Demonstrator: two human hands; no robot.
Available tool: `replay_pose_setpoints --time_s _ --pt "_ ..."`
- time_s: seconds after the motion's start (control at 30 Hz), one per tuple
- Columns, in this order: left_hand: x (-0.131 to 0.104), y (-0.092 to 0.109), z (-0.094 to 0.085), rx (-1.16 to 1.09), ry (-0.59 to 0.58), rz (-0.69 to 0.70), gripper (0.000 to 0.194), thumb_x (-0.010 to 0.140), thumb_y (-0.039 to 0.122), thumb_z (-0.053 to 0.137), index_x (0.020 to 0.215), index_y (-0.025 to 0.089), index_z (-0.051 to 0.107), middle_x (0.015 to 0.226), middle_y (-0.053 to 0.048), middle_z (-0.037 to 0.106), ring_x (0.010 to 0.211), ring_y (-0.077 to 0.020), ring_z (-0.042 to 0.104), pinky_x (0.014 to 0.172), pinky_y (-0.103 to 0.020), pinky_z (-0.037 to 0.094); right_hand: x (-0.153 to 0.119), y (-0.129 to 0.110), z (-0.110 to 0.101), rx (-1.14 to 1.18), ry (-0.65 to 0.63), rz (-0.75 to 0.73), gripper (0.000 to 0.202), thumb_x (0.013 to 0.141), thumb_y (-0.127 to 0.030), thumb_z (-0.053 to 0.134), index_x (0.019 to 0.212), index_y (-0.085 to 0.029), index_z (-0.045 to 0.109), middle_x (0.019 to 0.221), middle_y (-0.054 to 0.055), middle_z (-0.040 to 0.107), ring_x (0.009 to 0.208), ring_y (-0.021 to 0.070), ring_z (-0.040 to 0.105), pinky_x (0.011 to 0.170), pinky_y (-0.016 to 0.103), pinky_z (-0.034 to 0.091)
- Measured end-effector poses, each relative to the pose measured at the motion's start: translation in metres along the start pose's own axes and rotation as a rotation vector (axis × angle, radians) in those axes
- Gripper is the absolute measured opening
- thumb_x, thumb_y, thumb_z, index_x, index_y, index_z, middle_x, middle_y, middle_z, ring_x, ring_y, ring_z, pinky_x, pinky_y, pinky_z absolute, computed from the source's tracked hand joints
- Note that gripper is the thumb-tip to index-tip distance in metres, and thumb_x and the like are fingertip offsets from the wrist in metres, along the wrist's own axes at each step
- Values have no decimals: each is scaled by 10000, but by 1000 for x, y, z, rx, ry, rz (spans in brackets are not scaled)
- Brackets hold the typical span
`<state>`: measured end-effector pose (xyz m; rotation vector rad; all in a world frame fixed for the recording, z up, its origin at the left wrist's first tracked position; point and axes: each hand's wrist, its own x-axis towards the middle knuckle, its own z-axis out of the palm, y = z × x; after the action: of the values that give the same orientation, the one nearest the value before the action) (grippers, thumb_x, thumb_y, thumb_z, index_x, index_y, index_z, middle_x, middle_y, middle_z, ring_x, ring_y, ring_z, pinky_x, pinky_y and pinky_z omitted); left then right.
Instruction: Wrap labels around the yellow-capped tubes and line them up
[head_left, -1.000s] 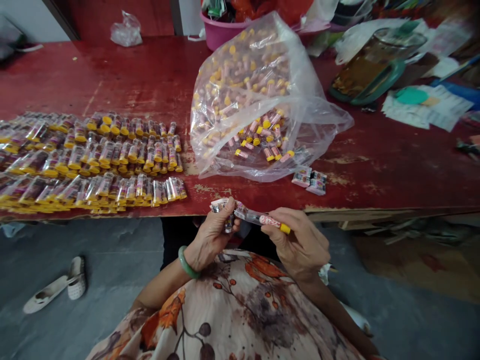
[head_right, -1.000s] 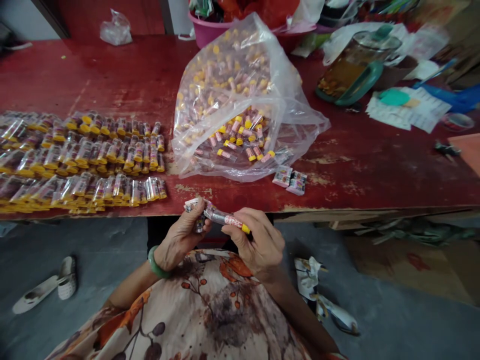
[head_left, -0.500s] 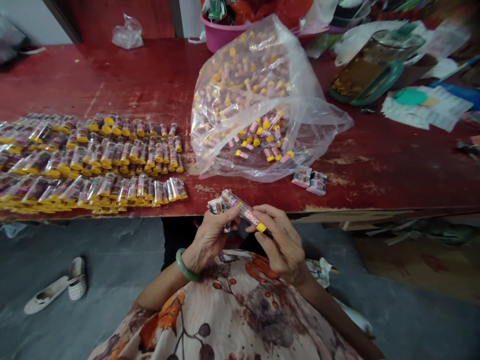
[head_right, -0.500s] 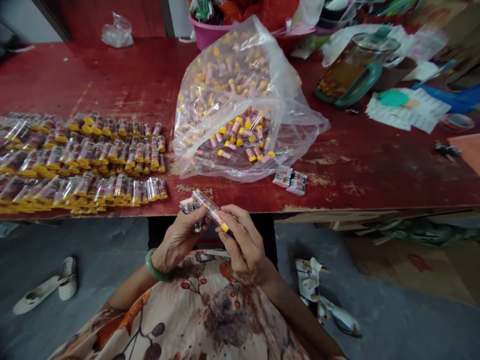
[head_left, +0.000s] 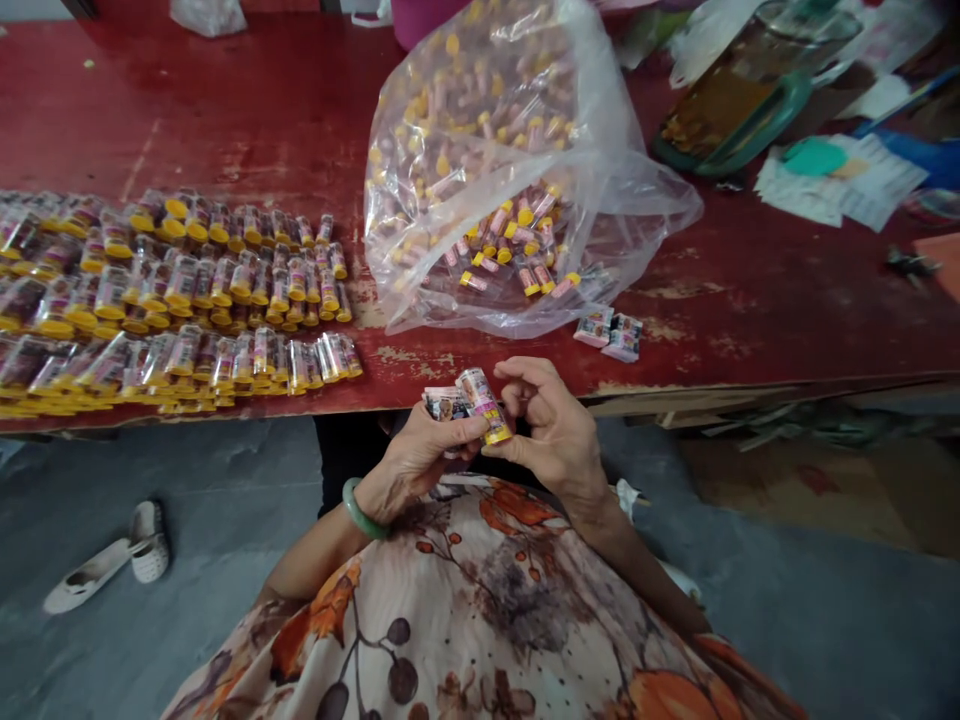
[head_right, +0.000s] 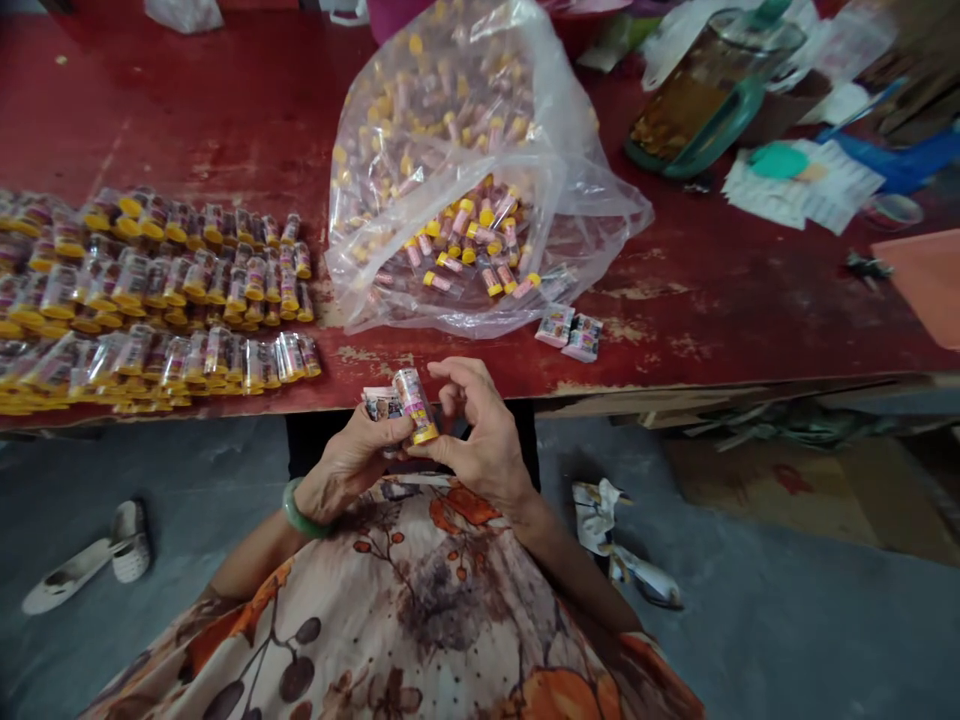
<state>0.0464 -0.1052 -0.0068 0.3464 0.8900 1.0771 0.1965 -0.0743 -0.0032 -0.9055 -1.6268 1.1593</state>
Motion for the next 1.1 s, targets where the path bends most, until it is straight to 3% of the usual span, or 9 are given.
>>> replay_pose_setpoints --time_s 0.23,0.5,0.63,0.77,1.0,1.1 --pt "-1 4 0 -9 -19 -6 424 482 376 911 705 121 656 607 -10 586 478 -71 460 451 -202 345 -6 -4 -2 -75 6 -11 512 709 -208 783 1175 -254 573 1074 30 495 693 85 482 594 249 470" --pt "-1 8 -5 10 -57 15 325 613 380 854 700 135 660 570 -6 566 485 -78 471 459 -199 337 -12 -11 -2 -306 96 -247 202 807 -156 675 998 -222 675 927 39 627 649 108 547 599 293 497" --pt "-2 6 -5 24 -59 30 308 628 371 850 708 136 668 577 -3 562 497 -73 462 470 -198 336 -13 -11 6 -396 193 -417 243 796 -85 642 987 -225 692 886 43 662 709 144 623 600 293 528" --pt "-3 5 -6 29 -71 44 302 661 381 832 769 136 694 603 -5 569 510 -73 464 472 -196 334 -15 -9 8 -456 221 -497 303 779 -50 632 1017 -226 698 893 49 690 768 172 669 639 304 556" --pt "-2 6 -6 20 -24 70 320 616 379 859 695 143 658 609 -7 588 512 -83 496 475 -200 355 -21 -1 9 -459 249 -470 292 794 -83 600 1013 -252 694 890 37 703 747 171 679 634 305 559" --pt "-3 7 -5 15 -20 88 305 621 365 855 700 144 659 610 -2 586 511 -81 497 482 -204 364 -19 -4 3 -433 182 -430 373 791 -107 589 1128 -252 655 1007 64 690 797 186 666 677 344 564"
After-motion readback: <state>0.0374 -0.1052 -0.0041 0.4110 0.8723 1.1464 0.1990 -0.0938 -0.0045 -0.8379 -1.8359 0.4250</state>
